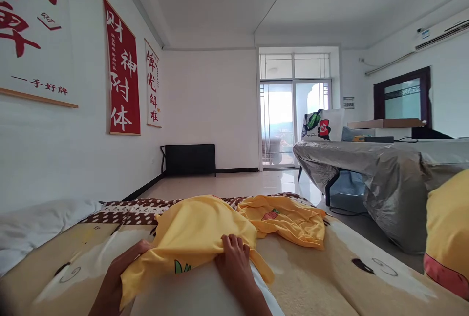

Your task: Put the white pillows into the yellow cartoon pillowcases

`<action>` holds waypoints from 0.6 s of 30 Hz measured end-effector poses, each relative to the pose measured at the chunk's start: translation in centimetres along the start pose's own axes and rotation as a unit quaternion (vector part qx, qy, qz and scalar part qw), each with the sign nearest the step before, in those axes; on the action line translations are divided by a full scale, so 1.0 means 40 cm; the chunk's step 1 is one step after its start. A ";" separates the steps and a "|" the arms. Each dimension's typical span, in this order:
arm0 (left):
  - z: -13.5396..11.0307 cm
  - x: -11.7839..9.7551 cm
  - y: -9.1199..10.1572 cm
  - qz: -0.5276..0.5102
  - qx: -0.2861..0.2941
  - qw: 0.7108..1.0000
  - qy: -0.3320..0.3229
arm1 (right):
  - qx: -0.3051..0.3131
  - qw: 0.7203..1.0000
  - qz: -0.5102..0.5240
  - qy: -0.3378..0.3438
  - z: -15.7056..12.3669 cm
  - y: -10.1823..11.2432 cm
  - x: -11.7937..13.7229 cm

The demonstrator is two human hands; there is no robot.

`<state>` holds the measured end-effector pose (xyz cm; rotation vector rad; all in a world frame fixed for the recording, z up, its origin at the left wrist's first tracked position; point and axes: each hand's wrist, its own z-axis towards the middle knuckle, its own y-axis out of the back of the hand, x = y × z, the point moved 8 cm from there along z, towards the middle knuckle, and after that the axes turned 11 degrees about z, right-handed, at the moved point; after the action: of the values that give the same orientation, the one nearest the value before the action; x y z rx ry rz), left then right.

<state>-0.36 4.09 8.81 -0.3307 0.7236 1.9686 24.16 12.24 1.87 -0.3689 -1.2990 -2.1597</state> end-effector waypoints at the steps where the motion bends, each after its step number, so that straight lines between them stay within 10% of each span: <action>1: 0.001 0.005 0.007 -0.022 -0.009 1.000 0.019 | 0.001 1.000 -0.003 -0.014 0.009 -0.005 -0.027; 7: 0.001 0.007 0.046 -0.081 -0.060 0.994 0.045 | -0.054 0.995 -0.058 -0.065 0.028 0.074 -0.123; 14: 0.010 -0.023 0.037 -0.004 0.093 0.995 0.035 | -0.231 0.972 0.035 -0.019 0.019 0.233 -0.151; 18: 0.007 0.032 0.038 -0.001 0.079 0.995 0.065 | -0.281 0.941 0.188 0.013 -0.011 0.260 -0.114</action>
<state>-2.29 4.62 8.91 -0.3657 0.9571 1.8873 34.13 9.76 6.69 -0.7442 -0.5106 -2.1471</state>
